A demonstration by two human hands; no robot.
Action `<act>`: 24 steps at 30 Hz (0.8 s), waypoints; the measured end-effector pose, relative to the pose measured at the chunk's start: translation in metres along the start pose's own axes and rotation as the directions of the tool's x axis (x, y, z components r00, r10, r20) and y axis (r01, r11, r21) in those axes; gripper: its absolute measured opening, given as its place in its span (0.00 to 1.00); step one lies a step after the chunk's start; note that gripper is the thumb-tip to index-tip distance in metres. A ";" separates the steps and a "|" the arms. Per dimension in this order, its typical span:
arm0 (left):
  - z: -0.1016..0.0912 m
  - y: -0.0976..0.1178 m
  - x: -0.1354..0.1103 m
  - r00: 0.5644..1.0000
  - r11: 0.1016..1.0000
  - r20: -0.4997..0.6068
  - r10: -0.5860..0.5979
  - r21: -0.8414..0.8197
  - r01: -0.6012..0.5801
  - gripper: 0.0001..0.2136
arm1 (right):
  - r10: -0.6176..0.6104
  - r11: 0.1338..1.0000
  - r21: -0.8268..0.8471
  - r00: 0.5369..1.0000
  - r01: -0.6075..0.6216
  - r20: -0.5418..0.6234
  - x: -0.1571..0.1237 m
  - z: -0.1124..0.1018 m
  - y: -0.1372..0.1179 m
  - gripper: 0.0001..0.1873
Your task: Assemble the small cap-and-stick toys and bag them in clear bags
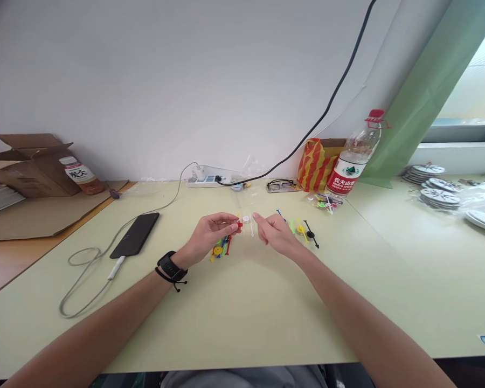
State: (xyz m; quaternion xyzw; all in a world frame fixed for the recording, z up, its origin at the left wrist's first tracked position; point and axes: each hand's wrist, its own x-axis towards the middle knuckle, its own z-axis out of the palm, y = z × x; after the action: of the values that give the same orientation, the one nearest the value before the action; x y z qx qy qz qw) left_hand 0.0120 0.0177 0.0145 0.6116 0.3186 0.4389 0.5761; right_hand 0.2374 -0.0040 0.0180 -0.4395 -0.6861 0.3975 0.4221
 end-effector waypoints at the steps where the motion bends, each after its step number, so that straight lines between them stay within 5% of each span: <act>1: 0.000 0.000 0.000 1.000 1.000 0.002 0.003 0.002 -0.003 0.18 | 0.011 1.000 0.023 1.000 -0.011 -0.003 0.000 -0.001 0.000 0.34; 8: 0.000 -0.002 -0.001 1.000 1.000 0.014 -0.003 0.015 0.003 0.19 | -0.024 0.980 0.197 0.998 0.013 0.053 0.001 0.006 -0.005 0.22; 14: 0.001 0.000 -0.003 1.000 0.999 0.031 -0.003 0.044 0.002 0.18 | -0.034 0.990 0.142 0.996 0.021 0.085 0.001 0.008 0.002 0.19; 22: 0.000 0.001 -0.001 0.999 0.999 0.010 0.034 -0.015 -0.034 0.18 | 0.056 0.971 0.232 0.998 -0.056 0.006 -0.001 0.011 0.004 0.39; 24: -0.001 0.002 0.000 0.999 0.999 0.005 0.037 -0.018 -0.037 0.18 | 0.113 0.956 0.275 0.993 -0.103 -0.021 -0.001 0.012 0.005 0.35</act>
State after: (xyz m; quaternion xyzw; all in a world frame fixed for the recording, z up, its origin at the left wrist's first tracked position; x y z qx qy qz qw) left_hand 0.0110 0.0177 0.0161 0.6132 0.3016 0.4509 0.5742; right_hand 0.2274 -0.0054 0.0093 -0.4211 -0.5916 0.5028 0.4689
